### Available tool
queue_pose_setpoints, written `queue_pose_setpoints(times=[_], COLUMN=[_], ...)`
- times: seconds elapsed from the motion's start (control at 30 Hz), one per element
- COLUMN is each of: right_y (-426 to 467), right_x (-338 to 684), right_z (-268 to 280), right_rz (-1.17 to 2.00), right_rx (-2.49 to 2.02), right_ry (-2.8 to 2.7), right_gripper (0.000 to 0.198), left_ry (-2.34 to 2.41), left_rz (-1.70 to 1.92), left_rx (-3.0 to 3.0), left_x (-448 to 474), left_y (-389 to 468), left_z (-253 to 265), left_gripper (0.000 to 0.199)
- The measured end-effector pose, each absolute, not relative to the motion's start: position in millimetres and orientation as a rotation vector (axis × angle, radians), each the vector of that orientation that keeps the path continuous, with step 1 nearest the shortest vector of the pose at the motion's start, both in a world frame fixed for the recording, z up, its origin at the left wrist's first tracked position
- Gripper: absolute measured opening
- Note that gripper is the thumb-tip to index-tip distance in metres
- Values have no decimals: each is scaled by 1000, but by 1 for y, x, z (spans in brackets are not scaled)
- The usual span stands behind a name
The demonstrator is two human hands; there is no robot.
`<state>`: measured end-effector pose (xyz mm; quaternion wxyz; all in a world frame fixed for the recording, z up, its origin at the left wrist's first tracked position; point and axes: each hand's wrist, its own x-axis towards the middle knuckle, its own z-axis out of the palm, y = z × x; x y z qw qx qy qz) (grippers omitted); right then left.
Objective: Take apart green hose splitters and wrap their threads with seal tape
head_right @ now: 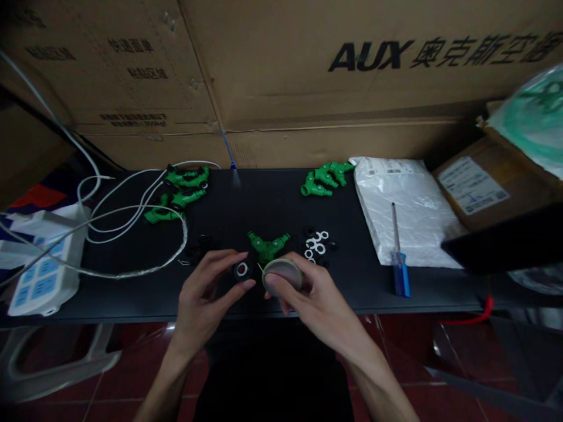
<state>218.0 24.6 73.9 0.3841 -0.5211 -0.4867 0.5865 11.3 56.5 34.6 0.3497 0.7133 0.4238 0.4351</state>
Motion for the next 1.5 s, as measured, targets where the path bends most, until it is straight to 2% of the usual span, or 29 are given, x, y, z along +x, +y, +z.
queue_pose_setpoints(times=[0.13,0.23,0.47,0.67,0.8,1.5], right_y=[25,25,26,24,22,17], right_x=[217,214,208,209,208,204], right_z=[81,83,82,85,87,95], right_rz=[1508,1486,1245,1172,1091,889], right_rx=[-1362,-1419,-1534,-1566,-1588,-1591], right_ry=[-1269,-1259,-1378,-1452,-1494,-1676], right_gripper=[31,30,22,19,17,16], left_ry=[1058,1037,1024,978,979,1032], left_rz=[1120,1110,1093,1060,1063,1113], left_rx=[1807,1789,1513,1343,1418,1672], left_x=[11,11,15,13,12,10], left_y=[57,55,50,49,50,44], left_z=[35,37,41,43,42,47], left_gripper=[46,38,35,33,41,35])
